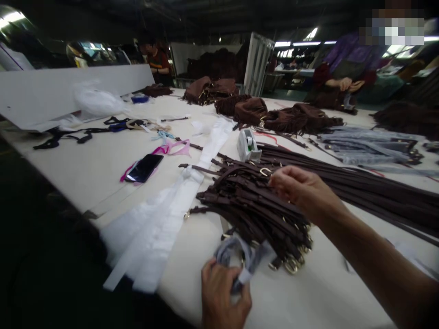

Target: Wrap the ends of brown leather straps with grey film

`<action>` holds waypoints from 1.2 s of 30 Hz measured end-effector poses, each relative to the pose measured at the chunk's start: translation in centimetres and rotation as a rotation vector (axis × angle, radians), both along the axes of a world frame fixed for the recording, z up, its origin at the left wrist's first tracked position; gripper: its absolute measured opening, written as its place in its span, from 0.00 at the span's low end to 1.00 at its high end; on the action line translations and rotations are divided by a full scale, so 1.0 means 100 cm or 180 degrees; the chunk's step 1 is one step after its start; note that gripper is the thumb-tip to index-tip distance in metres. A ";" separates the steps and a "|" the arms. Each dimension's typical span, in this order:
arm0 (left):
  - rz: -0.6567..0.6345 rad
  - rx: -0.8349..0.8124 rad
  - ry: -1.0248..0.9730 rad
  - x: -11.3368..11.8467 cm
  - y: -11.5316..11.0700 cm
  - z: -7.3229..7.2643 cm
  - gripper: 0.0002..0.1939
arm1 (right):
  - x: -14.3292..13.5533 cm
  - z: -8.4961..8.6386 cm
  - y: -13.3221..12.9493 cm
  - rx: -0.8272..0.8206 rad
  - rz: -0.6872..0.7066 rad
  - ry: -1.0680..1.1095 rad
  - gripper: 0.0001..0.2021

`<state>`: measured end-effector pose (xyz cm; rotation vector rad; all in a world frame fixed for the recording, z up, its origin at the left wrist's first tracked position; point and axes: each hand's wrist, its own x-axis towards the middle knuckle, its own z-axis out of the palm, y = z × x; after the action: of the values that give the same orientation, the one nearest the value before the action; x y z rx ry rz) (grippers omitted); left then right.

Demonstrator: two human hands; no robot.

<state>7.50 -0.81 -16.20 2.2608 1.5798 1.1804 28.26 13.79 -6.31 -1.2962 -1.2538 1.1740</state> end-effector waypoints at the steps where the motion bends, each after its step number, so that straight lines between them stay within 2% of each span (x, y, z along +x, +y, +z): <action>1: 0.0053 -0.0034 -0.0169 0.003 0.002 0.003 0.06 | -0.007 0.000 -0.032 -0.0120 0.0438 0.0128 0.12; 3: 0.0054 -0.0089 -0.0436 0.008 0.004 0.011 0.05 | -0.021 -0.005 -0.088 -0.0446 0.1077 0.0266 0.12; 4: 0.0019 -0.0101 -0.0518 0.011 0.005 0.016 0.04 | -0.027 -0.010 -0.111 -0.0570 0.1237 0.0269 0.13; 6: -0.0058 -0.0112 -0.0637 0.016 0.002 0.026 0.04 | -0.034 -0.021 -0.142 -0.0643 0.1330 0.0243 0.14; 8: -0.0100 -0.0084 -0.0706 0.018 -0.004 0.033 0.05 | -0.036 -0.029 -0.156 -0.0597 0.1266 0.0153 0.15; 14: -0.0160 0.0093 -0.0770 0.020 -0.025 0.035 0.17 | -0.029 -0.026 -0.171 -0.0578 0.1164 -0.0104 0.18; 20: -0.0300 0.0601 -0.0601 0.019 -0.034 0.040 0.19 | -0.027 -0.026 -0.179 -0.0630 0.1113 -0.0155 0.19; 23: -0.0474 0.0686 -0.0538 0.017 -0.036 0.044 0.18 | -0.026 -0.027 -0.180 -0.0598 0.1088 -0.0226 0.19; 29: -0.0876 0.0503 -0.0628 0.016 -0.036 0.050 0.12 | -0.029 -0.029 -0.180 -0.0634 0.0994 -0.0182 0.15; 33: -0.0864 0.0406 -0.0892 0.015 -0.035 0.048 0.11 | -0.031 -0.030 -0.178 -0.0754 0.0907 -0.0109 0.14; 36: -0.0777 0.0096 -0.1060 0.013 -0.034 0.044 0.11 | -0.030 -0.029 -0.177 -0.0851 0.0941 -0.0050 0.12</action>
<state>8.83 -4.25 -11.82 2.0646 1.1379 1.4250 25.30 -3.95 -9.26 -1.3427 -1.3674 1.5879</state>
